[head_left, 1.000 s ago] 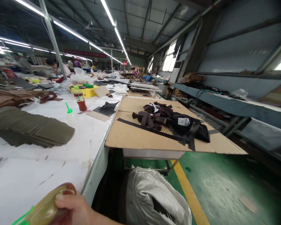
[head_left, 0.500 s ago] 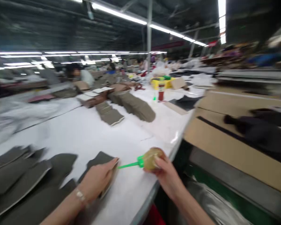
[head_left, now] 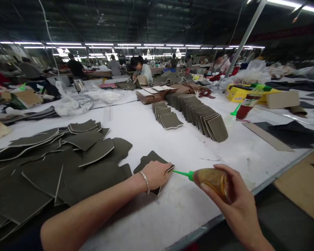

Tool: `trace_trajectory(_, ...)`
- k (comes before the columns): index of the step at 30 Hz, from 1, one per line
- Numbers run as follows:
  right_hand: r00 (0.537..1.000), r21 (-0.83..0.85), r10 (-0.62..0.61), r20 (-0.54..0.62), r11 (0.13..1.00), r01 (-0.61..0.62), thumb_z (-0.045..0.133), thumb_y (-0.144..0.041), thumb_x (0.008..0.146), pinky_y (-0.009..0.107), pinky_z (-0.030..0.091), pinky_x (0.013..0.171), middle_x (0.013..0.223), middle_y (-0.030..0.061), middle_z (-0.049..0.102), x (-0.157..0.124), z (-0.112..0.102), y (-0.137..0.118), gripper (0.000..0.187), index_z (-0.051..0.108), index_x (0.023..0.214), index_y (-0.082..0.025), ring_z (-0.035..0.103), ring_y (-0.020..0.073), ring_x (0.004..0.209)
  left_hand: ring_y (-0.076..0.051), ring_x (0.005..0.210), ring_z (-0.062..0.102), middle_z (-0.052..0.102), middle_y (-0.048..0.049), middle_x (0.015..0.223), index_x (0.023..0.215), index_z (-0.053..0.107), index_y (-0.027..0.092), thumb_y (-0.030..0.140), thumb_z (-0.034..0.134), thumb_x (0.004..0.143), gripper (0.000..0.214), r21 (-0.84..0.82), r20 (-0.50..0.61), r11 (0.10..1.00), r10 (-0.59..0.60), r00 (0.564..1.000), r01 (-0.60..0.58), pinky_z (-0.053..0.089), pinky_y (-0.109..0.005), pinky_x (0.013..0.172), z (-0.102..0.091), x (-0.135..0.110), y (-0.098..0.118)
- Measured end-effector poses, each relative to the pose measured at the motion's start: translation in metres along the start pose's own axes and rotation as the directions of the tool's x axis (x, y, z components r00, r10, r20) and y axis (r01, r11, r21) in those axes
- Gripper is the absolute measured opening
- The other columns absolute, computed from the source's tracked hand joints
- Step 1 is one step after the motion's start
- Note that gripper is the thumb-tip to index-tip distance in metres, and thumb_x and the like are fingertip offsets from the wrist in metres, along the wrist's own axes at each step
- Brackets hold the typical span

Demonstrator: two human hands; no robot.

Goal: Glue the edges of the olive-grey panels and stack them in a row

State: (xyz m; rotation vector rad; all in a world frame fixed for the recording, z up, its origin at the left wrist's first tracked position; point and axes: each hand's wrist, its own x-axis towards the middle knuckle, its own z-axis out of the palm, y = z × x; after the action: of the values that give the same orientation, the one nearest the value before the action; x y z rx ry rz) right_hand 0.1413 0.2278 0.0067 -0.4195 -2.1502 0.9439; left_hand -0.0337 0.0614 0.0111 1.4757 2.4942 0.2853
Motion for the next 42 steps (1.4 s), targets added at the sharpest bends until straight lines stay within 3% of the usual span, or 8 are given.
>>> trace_trajectory(4, 0.989, -0.095, -0.146, 0.030, 0.984, 0.148, 0.070, -0.051, 0.079, 0.032, 0.042, 0.086, 0.111, 0.0035, 0.059, 0.008, 0.002, -0.003, 0.051, 0.052, 0.119, -0.026, 0.057, 0.0223, 0.099, -0.033, 0.092, 0.068, 0.071, -0.0138, 0.105, 0.130, 0.057, 0.021, 0.020, 0.039, 0.085, 0.048, -0.009, 0.010, 1.000, -0.015, 1.000, 0.015, 0.053, -0.046, 0.083, -0.001, 0.002, 0.000)
trace_trajectory(13, 0.972, -0.178, -0.209, 0.103, 0.958, 0.225, 0.068, -0.048, 0.082, 0.028, 0.043, 0.085, 0.111, 0.0034, 0.058, 0.010, 0.006, -0.004, 0.049, 0.049, 0.121, -0.025, 0.058, 0.0199, 0.099, -0.035, 0.094, 0.067, 0.070, -0.0143, 0.109, 0.131, 0.056, 0.020, 0.021, 0.039, 0.084, 0.049, -0.013, 0.007, 1.000, -0.020, 1.000, 0.020, 0.054, -0.047, 0.081, 0.001, 0.001, 0.001)
trace_trajectory(21, 0.998, -0.138, -0.054, 0.036, 0.989, 0.059, 0.070, -0.055, 0.077, 0.036, 0.043, 0.086, 0.113, 0.0036, 0.059, 0.009, 0.007, 0.004, 0.053, 0.053, 0.118, -0.027, 0.059, 0.0245, 0.097, -0.035, 0.099, 0.066, 0.068, -0.0144, 0.114, 0.136, 0.050, 0.017, 0.022, 0.040, 0.086, 0.051, -0.010, 0.031, 1.000, -0.015, 0.999, 0.015, 0.053, -0.049, 0.084, 0.000, 0.001, 0.003)
trace_trajectory(28, 0.980, 0.006, 0.170, 0.105, 0.985, -0.171, 0.072, -0.058, 0.073, 0.036, 0.045, 0.079, 0.104, 0.0020, 0.063, 0.008, 0.006, 0.009, 0.055, 0.053, 0.115, -0.028, 0.061, 0.0249, 0.092, -0.035, 0.103, 0.064, 0.066, -0.0150, 0.117, 0.138, 0.047, 0.015, 0.023, 0.040, 0.088, 0.051, -0.016, 0.039, 1.000, 0.002, 0.999, -0.001, 0.053, -0.049, 0.087, 0.001, -0.002, 0.002)
trace_trajectory(32, 0.984, -0.003, 0.178, 0.022, 0.984, -0.178, 0.072, -0.059, 0.072, 0.035, 0.045, 0.079, 0.106, 0.0015, 0.062, 0.009, 0.006, 0.010, 0.055, 0.054, 0.114, -0.029, 0.060, 0.0247, 0.094, -0.035, 0.102, 0.065, 0.066, -0.0147, 0.117, 0.139, 0.046, 0.015, 0.022, 0.038, 0.087, 0.052, -0.010, 0.030, 1.000, 0.016, 0.999, -0.016, 0.053, -0.051, 0.086, 0.002, -0.001, 0.002)
trace_trajectory(38, 0.935, 0.080, 0.255, 0.246, 0.956, -0.282, 0.071, -0.057, 0.075, 0.031, 0.048, 0.074, 0.093, 0.0000, 0.064, 0.002, 0.004, 0.014, 0.052, 0.052, 0.115, -0.029, 0.061, 0.0211, 0.085, -0.035, 0.099, 0.066, 0.067, -0.0147, 0.112, 0.139, 0.045, 0.013, 0.023, 0.036, 0.088, 0.054, -0.007, 0.014, 1.000, 0.027, 1.000, -0.027, 0.054, -0.052, 0.086, 0.006, -0.002, 0.000)
trace_trajectory(42, 0.953, 0.104, 0.271, 0.135, 0.953, -0.285, 0.073, -0.059, 0.072, 0.030, 0.048, 0.075, 0.096, 0.0010, 0.063, 0.002, 0.004, 0.014, 0.055, 0.053, 0.113, -0.027, 0.060, 0.0217, 0.087, -0.035, 0.100, 0.065, 0.066, -0.0148, 0.114, 0.140, 0.044, 0.014, 0.023, 0.035, 0.088, 0.053, -0.016, 0.012, 0.999, 0.029, 0.999, -0.029, 0.054, -0.052, 0.086, 0.007, -0.003, -0.002)
